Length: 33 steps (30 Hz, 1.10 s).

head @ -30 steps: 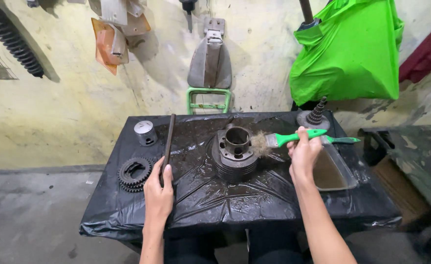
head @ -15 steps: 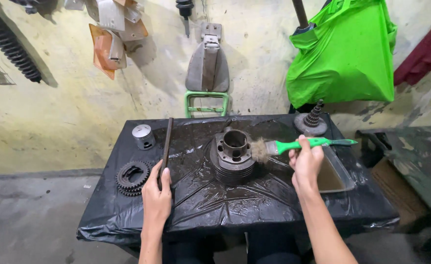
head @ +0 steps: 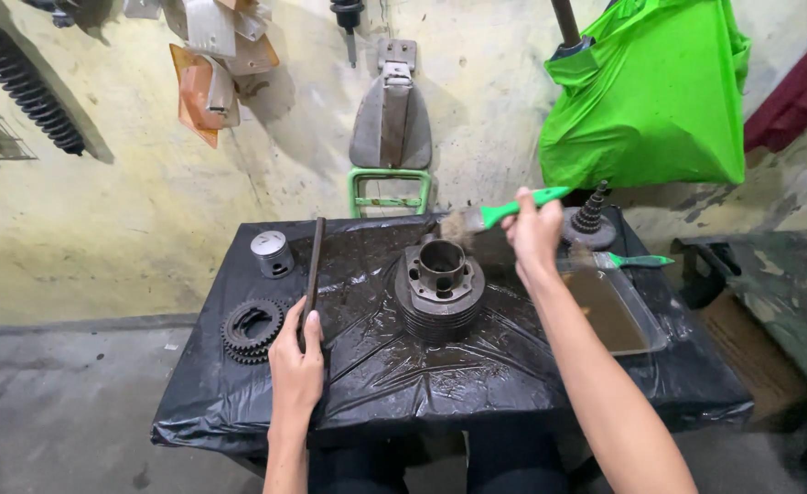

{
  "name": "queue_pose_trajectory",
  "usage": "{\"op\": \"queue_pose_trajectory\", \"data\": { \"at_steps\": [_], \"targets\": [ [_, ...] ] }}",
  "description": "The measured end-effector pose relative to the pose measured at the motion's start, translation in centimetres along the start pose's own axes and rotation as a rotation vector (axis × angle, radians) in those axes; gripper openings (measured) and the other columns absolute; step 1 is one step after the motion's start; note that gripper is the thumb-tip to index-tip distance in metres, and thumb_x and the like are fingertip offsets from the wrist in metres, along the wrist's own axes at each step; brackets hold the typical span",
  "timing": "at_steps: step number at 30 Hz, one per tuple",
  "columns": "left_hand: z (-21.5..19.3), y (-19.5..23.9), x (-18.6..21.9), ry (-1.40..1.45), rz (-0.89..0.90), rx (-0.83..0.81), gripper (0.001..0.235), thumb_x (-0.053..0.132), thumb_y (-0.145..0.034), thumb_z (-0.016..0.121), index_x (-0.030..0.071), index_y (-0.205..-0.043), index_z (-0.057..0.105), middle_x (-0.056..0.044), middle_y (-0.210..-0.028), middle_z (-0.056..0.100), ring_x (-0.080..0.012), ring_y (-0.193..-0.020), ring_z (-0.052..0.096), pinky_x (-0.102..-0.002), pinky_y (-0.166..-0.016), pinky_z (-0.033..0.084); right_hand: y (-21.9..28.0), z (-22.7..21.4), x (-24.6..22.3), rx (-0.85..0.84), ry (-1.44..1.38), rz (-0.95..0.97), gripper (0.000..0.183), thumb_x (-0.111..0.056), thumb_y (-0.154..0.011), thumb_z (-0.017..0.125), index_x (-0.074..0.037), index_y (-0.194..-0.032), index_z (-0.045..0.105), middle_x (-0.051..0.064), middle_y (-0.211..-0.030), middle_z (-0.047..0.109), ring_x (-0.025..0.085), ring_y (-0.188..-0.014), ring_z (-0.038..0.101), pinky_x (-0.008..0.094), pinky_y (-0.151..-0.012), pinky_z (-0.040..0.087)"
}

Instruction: Cleaning a motorcycle engine cylinder using a brush and cleaning liquid

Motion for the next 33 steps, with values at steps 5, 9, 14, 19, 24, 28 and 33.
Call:
{"op": "queue_pose_trajectory", "data": {
  "at_steps": [5, 9, 14, 19, 24, 28, 33],
  "targets": [
    [-0.1, 0.1, 0.1, -0.023, 0.014, -0.009, 0.053, 0.040, -0.111, 0.047, 0.007, -0.149, 0.066, -0.009, -0.116, 0.078, -0.0266, -0.108, 0.072, -0.039, -0.101, 0.051, 2.4, 5.5, 1.2, -0.275, 0.123, 0.037, 0.025, -0.025, -0.111, 0.065, -0.010, -0.092, 0.063, 0.009, -0.063, 0.067, 0.012, -0.048, 0.053, 0.027, -0.045, 0.036],
    [-0.4, 0.1, 1.1, -0.009, -0.067, -0.029, 0.055, 0.042, -0.110, 0.047, 0.009, -0.149, 0.065, -0.009, -0.124, 0.080, -0.0267, -0.114, 0.074, -0.040, -0.103, 0.051, 3.5, 4.9, 0.4, -0.248, 0.344, -0.116, 0.029, -0.032, -0.107, 0.067, -0.012, -0.087, 0.069, 0.003, -0.064, 0.070, 0.013, -0.058, 0.062, 0.033, -0.061, 0.049],
    [-0.6, 0.4, 0.6, 0.021, -0.025, -0.017, 0.055, 0.042, -0.111, 0.047, 0.006, -0.149, 0.064, -0.013, -0.135, 0.076, -0.0304, -0.126, 0.070, -0.042, -0.108, 0.049, 1.9, -1.4, 1.4, -0.083, 0.354, -0.196, 0.031, -0.031, -0.112, 0.065, -0.015, -0.085, 0.063, 0.001, -0.066, 0.067, 0.012, -0.054, 0.056, 0.034, -0.053, 0.040],
    [-0.6, 0.1, 0.6, 0.056, 0.025, -0.001, 0.051, 0.038, -0.111, 0.049, 0.004, -0.146, 0.065, -0.016, -0.143, 0.075, -0.0317, -0.136, 0.068, -0.042, -0.114, 0.048, 3.9, -6.1, -0.8, 0.058, 0.449, -0.271, 0.026, -0.031, -0.114, 0.063, -0.016, -0.093, 0.062, 0.001, -0.067, 0.066, 0.014, -0.061, 0.062, 0.036, -0.068, 0.051],
    [-1.1, 0.1, 1.8, 0.060, 0.052, 0.041, 0.043, 0.033, -0.113, 0.055, 0.007, -0.143, 0.072, -0.026, -0.097, 0.079, -0.0448, -0.092, 0.078, -0.056, -0.089, 0.058, 2.6, -6.9, -1.7, 0.166, 0.370, -0.432, 0.016, -0.017, -0.111, 0.071, -0.010, -0.098, 0.067, 0.006, -0.057, 0.061, 0.017, -0.049, 0.058, 0.031, -0.051, 0.046],
    [-0.7, 0.1, 0.7, 0.040, 0.043, 0.021, 0.042, 0.033, -0.113, 0.054, 0.010, -0.143, 0.073, -0.023, -0.084, 0.076, -0.0446, -0.085, 0.074, -0.055, -0.083, 0.056, 3.5, -2.5, -1.5, 0.074, 0.111, -0.292, 0.013, -0.018, -0.113, 0.061, -0.008, -0.105, 0.060, 0.006, -0.059, 0.062, 0.010, -0.039, 0.051, 0.024, -0.037, 0.040],
    [-0.2, 0.1, -0.2, 0.004, 0.008, 0.000, 0.054, 0.040, -0.111, 0.048, 0.005, -0.149, 0.064, -0.017, -0.145, 0.073, -0.0344, -0.136, 0.066, -0.044, -0.115, 0.046, 7.2, -4.3, 0.8, 0.130, 0.094, -0.230, 0.020, -0.024, -0.115, 0.063, -0.011, -0.102, 0.055, 0.007, -0.064, 0.062, 0.010, -0.044, 0.049, 0.029, -0.039, 0.036]
  ]
}}
Point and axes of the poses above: each hand's wrist, its own y-axis away from the middle knuckle, its own z-axis out of the palm, x = y × z, the point moved 1 cm from there along -y, towards the middle knuckle
